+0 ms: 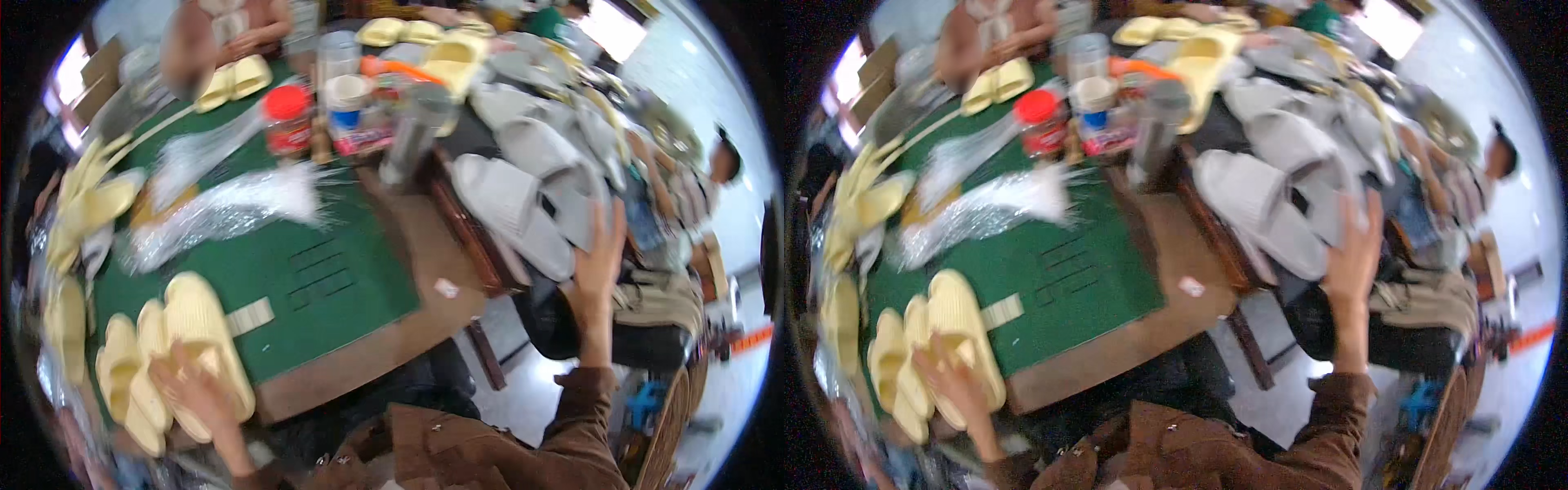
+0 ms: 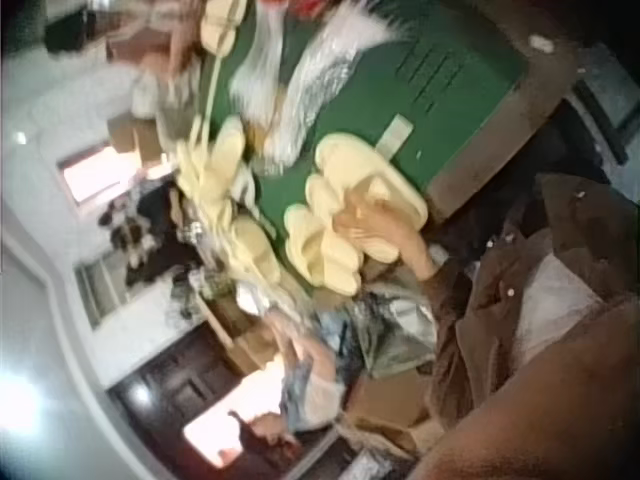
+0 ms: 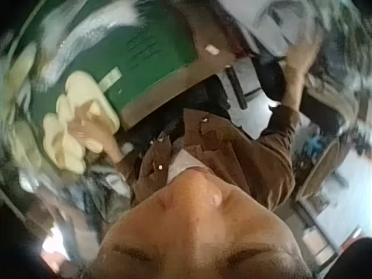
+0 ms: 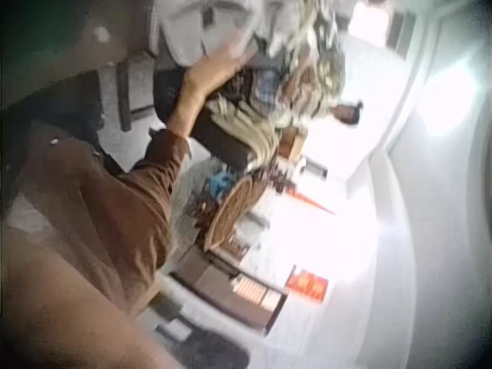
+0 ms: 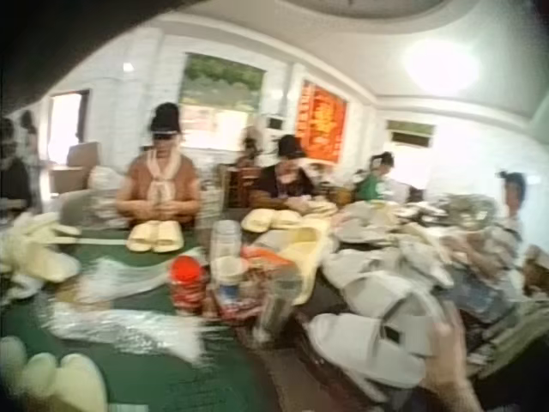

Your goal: The person assembles plastic slippers by inserting small white fasteners into pre-drilled holes on the soles. They handle multiple pairs of slippers in yellow, white, and black, picking them up from a pile, aligning the fasteners, and placing the finished pairs on the table.

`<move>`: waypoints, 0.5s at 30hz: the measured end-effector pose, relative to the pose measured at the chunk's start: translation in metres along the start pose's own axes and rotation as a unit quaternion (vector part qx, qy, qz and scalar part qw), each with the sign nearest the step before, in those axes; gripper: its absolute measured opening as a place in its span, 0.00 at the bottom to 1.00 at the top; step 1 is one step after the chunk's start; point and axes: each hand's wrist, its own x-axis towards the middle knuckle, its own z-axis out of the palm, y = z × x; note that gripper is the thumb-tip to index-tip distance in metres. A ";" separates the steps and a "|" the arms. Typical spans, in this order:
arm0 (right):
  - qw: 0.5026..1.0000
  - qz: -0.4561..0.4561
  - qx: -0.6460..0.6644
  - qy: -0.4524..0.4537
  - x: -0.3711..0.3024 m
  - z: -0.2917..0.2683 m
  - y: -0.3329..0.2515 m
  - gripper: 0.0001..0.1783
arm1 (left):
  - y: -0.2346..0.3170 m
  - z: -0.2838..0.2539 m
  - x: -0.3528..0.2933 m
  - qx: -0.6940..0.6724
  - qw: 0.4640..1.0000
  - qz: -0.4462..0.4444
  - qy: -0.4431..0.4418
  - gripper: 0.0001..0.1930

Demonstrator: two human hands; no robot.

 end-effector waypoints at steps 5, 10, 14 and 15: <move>0.995 -0.006 0.076 0.069 -0.006 0.000 0.038 0.42 | -0.004 0.008 -0.005 -0.133 0.983 -0.120 -0.040 0.37; 0.973 0.014 0.223 0.050 0.019 0.010 0.062 0.37 | -0.023 0.000 0.007 -0.108 0.987 -0.105 -0.048 0.38; 0.961 0.033 0.273 0.030 0.039 0.023 0.126 0.27 | -0.043 0.000 0.009 -0.121 0.985 -0.113 -0.056 0.36; 0.960 0.043 0.273 0.030 0.035 0.025 0.134 0.28 | -0.052 0.002 0.011 -0.115 0.988 -0.098 -0.042 0.36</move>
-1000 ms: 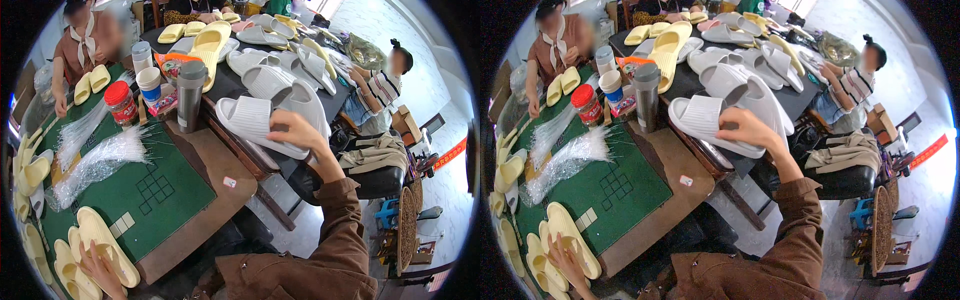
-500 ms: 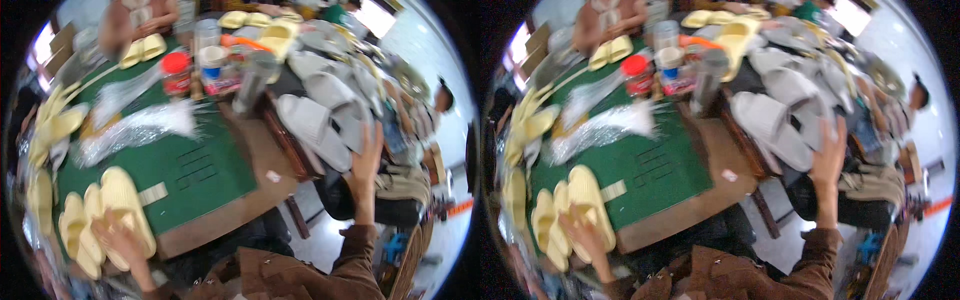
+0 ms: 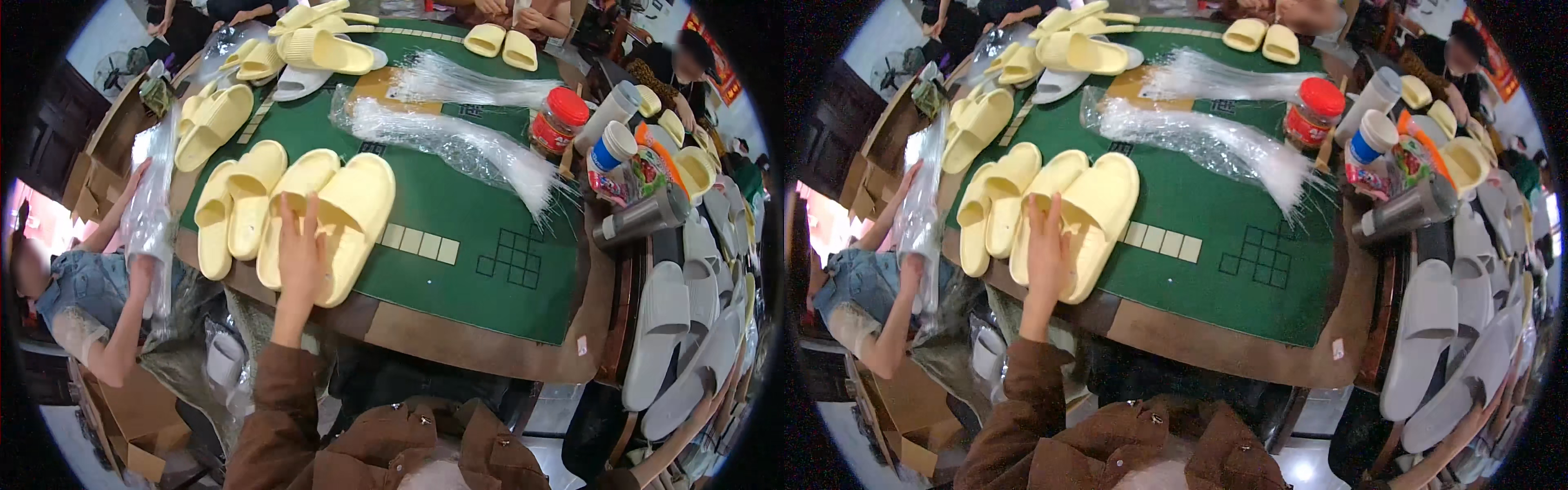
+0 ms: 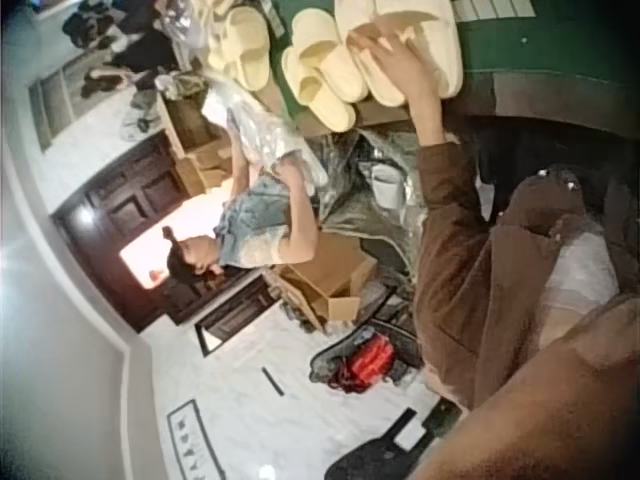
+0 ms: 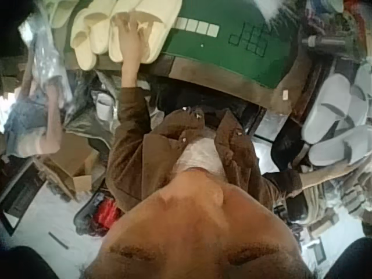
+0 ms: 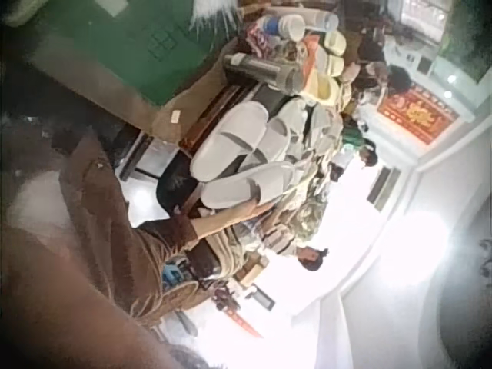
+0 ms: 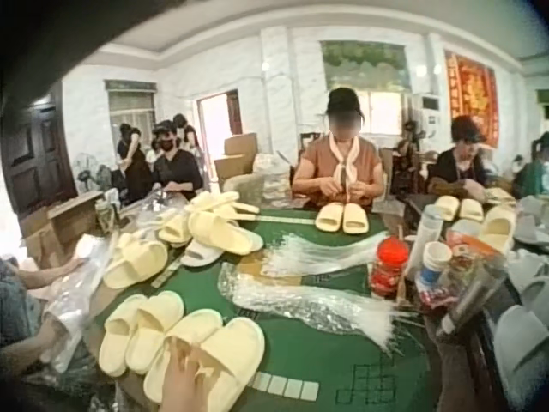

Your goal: The person assembles plastic slippers by inserting small white fasteners into pre-drilled holes on the soles. They handle multiple pairs of slippers in yellow, white, and black, picking them up from a pile, aligning the fasteners, and placing the finished pairs on the table.

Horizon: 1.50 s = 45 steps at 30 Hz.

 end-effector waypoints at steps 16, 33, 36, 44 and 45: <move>0.957 0.089 0.262 -0.090 -0.074 0.052 -0.254 0.33 | 0.026 -0.022 0.004 -0.091 0.992 0.045 0.073 0.22; 0.714 0.149 0.491 -0.476 -0.113 0.265 -0.304 0.42 | 0.133 0.005 -0.019 -0.283 0.944 0.122 -0.115 0.37; 0.738 0.098 0.470 -0.475 -0.118 0.270 -0.312 0.41 | 0.135 0.020 -0.021 -0.174 0.967 0.115 -0.145 0.39; 0.812 0.090 0.413 -0.403 -0.138 0.281 -0.329 0.40 | 0.121 0.036 -0.012 -0.232 0.940 0.217 -0.127 0.34; 0.825 0.065 0.402 -0.392 -0.144 0.280 -0.332 0.40 | 0.123 0.036 -0.013 -0.232 0.940 0.220 -0.116 0.34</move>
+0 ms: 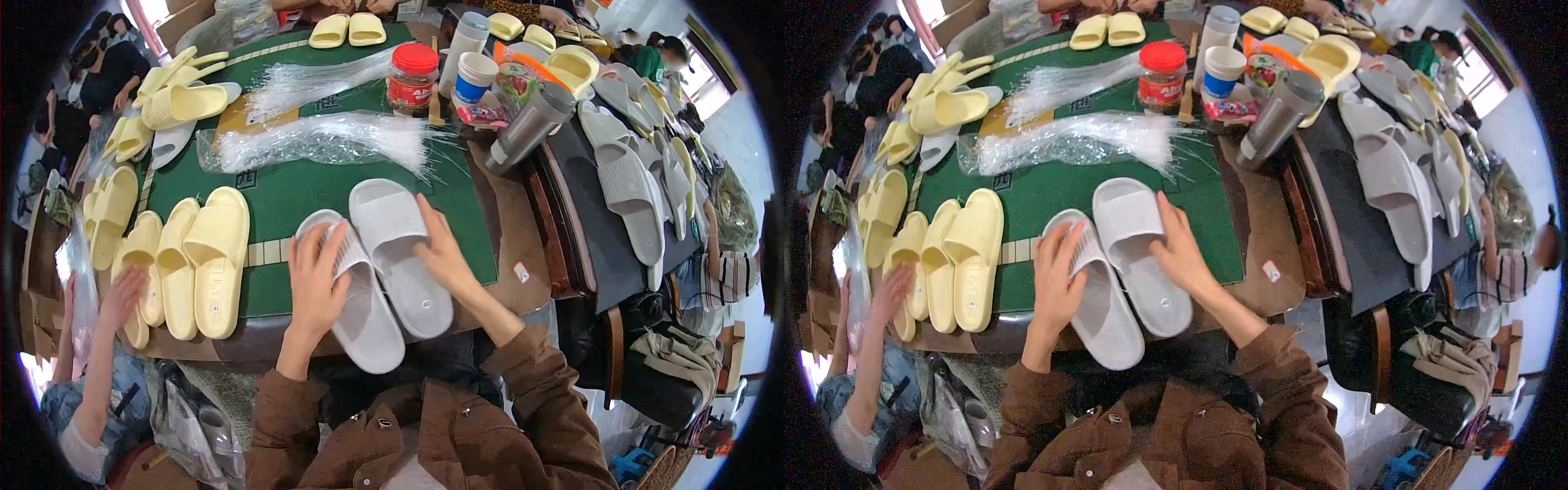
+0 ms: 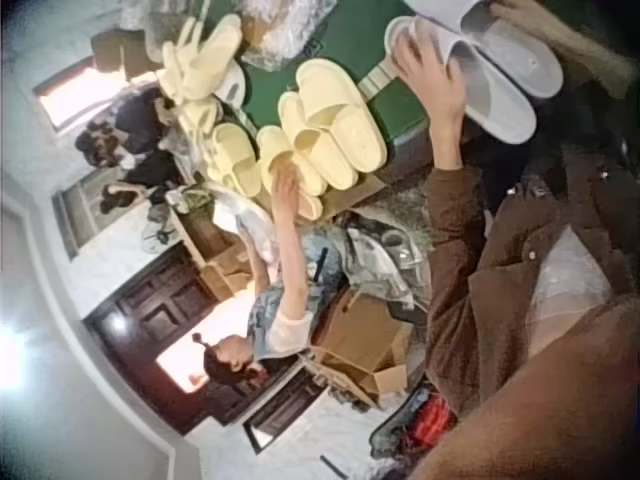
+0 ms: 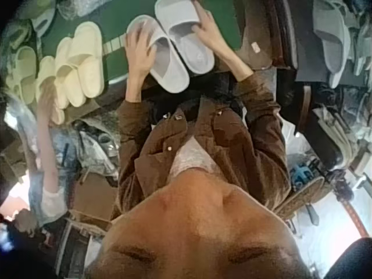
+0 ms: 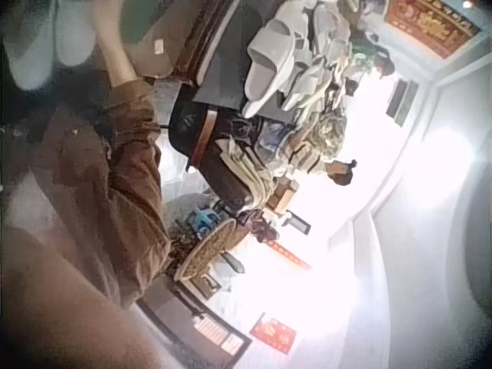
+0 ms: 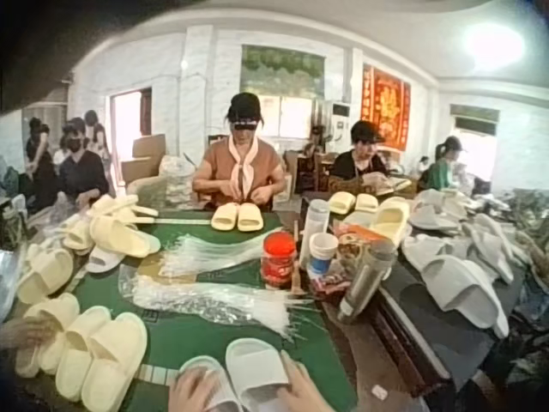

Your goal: The person assembles plastic slippers by inserting small white fasteners into pre-drilled holes on the soles. They handle multiple pairs of slippers in yellow, white, and black, picking them up from a pile, aligning the fasteners, and placing the finished pairs on the table.

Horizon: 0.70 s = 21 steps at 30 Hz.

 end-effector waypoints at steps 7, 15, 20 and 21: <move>0.984 -0.027 -0.108 -0.140 0.015 -0.048 0.000 0.37 | 0.001 -0.016 0.003 0.010 0.998 0.022 -0.063 0.30; 0.952 -0.197 -0.159 0.172 0.096 -0.071 -0.009 0.07 | -0.022 -0.009 0.066 -0.097 0.991 0.013 -0.091 0.25; 0.913 -0.195 -0.299 0.197 0.119 -0.055 -0.015 0.12 | -0.062 0.036 0.128 0.058 0.996 -0.010 -0.062 0.29; 0.918 -0.175 -0.291 0.207 0.122 -0.051 -0.012 0.14 | -0.072 0.045 0.135 0.086 0.995 -0.009 -0.051 0.29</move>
